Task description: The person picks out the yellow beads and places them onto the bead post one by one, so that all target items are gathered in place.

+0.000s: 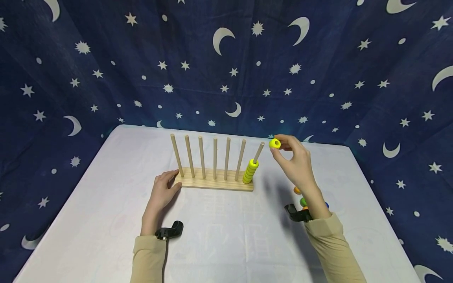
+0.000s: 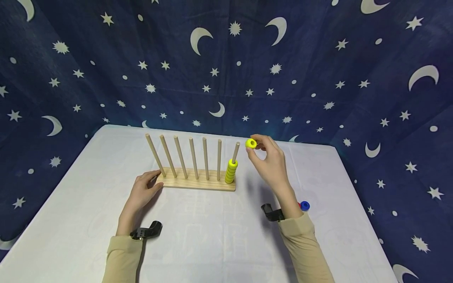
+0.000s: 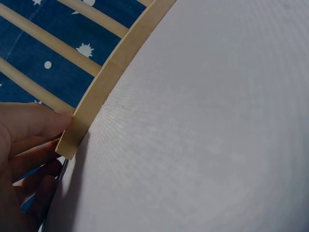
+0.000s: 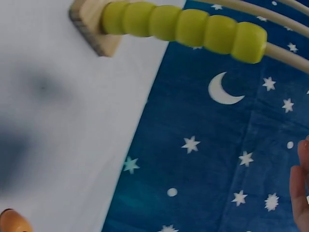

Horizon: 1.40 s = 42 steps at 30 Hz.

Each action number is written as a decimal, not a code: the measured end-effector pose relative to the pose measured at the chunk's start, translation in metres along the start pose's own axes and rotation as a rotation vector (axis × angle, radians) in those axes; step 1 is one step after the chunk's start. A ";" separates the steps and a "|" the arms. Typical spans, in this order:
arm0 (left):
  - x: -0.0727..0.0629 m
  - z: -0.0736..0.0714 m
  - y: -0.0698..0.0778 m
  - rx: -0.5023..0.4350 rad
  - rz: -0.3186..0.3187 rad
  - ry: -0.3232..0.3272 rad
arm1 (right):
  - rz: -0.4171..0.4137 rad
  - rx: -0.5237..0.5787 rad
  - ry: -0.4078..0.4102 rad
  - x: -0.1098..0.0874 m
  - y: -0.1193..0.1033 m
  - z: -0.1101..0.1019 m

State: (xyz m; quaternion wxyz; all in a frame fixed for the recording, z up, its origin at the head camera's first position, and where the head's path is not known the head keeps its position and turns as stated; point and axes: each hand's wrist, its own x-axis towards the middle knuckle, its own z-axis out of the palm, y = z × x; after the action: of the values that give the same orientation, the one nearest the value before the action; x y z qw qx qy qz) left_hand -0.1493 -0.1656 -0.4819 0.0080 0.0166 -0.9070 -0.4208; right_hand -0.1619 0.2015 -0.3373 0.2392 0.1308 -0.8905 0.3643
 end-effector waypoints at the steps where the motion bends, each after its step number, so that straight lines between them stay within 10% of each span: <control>1: 0.000 0.000 0.000 0.001 0.001 0.000 | -0.008 0.003 0.003 0.000 -0.002 -0.001; 42: 0.000 0.002 -0.002 -0.003 0.012 0.015 | -0.049 0.051 -0.064 0.005 -0.029 0.009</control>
State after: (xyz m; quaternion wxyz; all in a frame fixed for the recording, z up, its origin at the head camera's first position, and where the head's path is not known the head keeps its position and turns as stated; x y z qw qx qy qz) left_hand -0.1495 -0.1651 -0.4845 0.0174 0.0144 -0.9064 -0.4219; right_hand -0.1577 0.1738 -0.3231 0.2161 0.1703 -0.8846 0.3766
